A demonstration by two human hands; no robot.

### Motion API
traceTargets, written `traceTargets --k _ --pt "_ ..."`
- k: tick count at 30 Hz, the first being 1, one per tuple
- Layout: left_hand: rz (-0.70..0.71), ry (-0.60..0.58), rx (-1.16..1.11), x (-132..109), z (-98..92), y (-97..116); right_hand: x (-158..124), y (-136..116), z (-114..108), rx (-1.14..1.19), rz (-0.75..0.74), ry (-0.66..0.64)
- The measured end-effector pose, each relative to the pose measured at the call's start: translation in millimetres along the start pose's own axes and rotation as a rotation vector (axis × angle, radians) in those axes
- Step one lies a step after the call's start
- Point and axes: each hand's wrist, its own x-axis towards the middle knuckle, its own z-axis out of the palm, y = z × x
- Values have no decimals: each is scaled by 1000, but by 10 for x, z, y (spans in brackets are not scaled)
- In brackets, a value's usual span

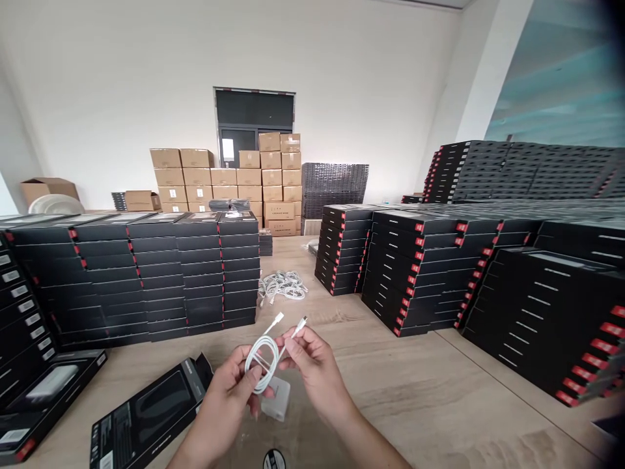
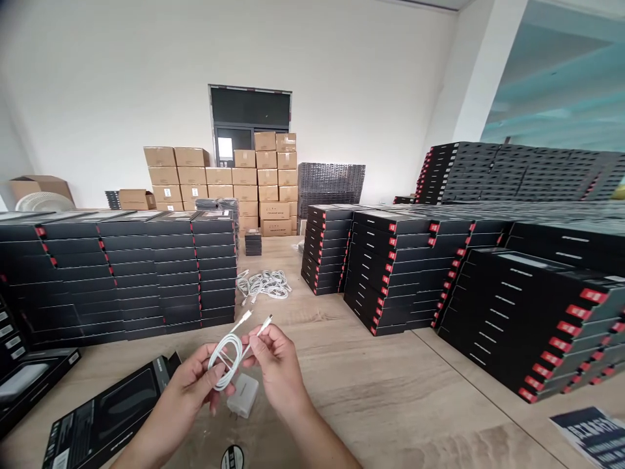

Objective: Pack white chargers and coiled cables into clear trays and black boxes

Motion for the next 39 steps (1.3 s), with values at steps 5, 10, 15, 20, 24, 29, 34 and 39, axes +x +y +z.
traceTargets --k 5,10,15,20,24,29,34,39 --pt "-52 -15 -70 6 -27 -12 10 21 2 52 18 79" --pt "-64 -6 -73 -3 -15 -14 42 8 -39 50 48 111" --pt "-2 61 -44 24 -7 -18 95 22 -88 -79 -1 107" --pt "-45 137 -7 3 61 -42 78 46 -139 -429 39 33" --pt "17 205 33 10 85 -68 -8 -8 -115 -722 -74 -214" --pt "-53 180 90 51 49 -115 -76 -124 6 -838 -296 -350" --pt "-79 185 112 50 14 -122 -66 -133 36 -930 -365 -324" --pt "-115 219 109 55 -5 -61 -104 -86 33 -913 -470 -178"
